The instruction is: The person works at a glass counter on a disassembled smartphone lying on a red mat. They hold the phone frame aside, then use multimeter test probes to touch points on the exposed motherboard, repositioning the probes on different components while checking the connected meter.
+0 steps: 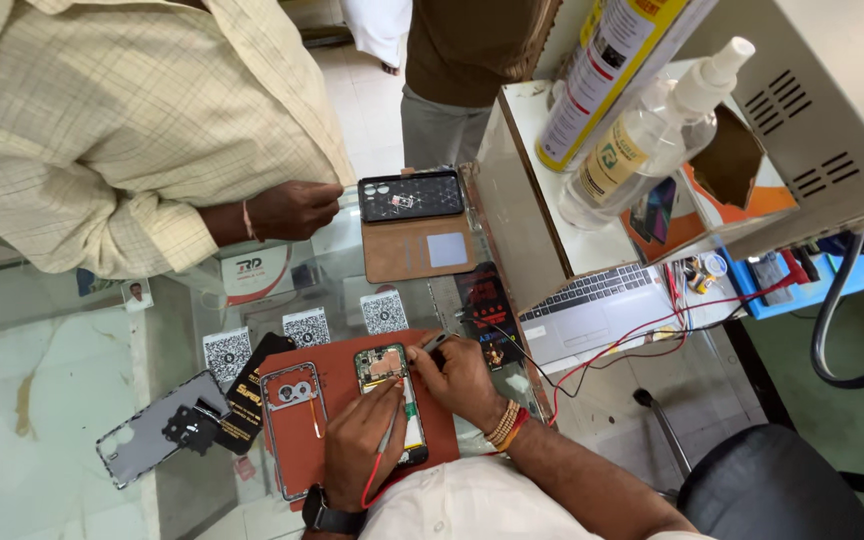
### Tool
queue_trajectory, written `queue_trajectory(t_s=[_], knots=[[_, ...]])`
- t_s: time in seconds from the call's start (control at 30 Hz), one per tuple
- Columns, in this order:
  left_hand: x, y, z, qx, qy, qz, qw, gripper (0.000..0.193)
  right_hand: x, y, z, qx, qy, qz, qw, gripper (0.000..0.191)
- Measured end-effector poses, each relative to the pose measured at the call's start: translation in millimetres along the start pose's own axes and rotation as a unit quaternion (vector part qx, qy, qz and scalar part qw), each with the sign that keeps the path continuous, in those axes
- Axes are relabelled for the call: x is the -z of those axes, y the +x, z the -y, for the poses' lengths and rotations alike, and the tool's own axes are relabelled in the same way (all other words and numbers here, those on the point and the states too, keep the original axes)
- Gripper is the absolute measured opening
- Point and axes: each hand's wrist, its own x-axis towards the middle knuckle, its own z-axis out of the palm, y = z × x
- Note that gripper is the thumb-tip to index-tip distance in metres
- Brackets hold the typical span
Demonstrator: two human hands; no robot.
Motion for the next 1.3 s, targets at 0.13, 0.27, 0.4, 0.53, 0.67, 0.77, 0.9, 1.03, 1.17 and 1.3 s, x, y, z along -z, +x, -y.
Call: queue_trajectory(t_s=[0.13, 0.27, 0.4, 0.53, 0.67, 0.77, 0.9, 1.03, 1.17, 1.3], knots=[[-1.1, -1.0, 2.3, -0.014, -0.007, -0.004, 1.0, 0.023, 0.0, -2.2, -3.8, -0.009, -0.016, 0.008, 1.0, 0.024], [-2.2, -1.9, 3.8, -0.018, -0.009, -0.002, 1.0, 0.024, -0.8, -4.2, -7.8, -0.013, 0.005, 0.006, 1.0, 0.025], [-2.8, -1.7, 3.7, -0.013, -0.01, 0.0, 1.0, 0.023, -0.9, -4.0, -7.6, -0.027, 0.003, 0.008, 1.0, 0.026], [-2.8, -2.8, 4.2, -0.011, -0.01, 0.002, 1.0, 0.023, -0.4, -3.6, -5.6, -0.005, 0.003, 0.006, 1.0, 0.026], [-3.9, -3.8, 5.1, -0.007, -0.007, 0.008, 1.0, 0.022, 0.3, -4.6, -4.0, -0.023, 0.014, 0.01, 1.0, 0.027], [-3.3, -4.5, 5.5, -0.011, -0.007, 0.009, 1.0, 0.024, 0.1, -4.7, -3.6, -0.019, 0.01, 0.01, 1.0, 0.028], [-2.3, -4.4, 5.7, -0.014, -0.005, 0.008, 1.0, 0.024, -0.7, -4.7, -3.7, -0.023, 0.001, 0.012, 1.0, 0.028], [-3.0, -3.9, 5.2, -0.01, -0.005, 0.009, 1.0, 0.024, -0.9, -4.6, -4.9, -0.033, 0.006, 0.013, 0.999, 0.027], [-2.6, -4.9, 4.4, -0.007, -0.013, 0.006, 1.0, 0.023, 0.0, -5.6, -5.6, -0.009, -0.01, 0.006, 1.0, 0.028], [-2.4, -3.9, 3.1, -0.007, -0.023, 0.002, 1.0, 0.023, 1.3, -6.2, -3.9, -0.01, 0.0, 0.003, 1.0, 0.026]])
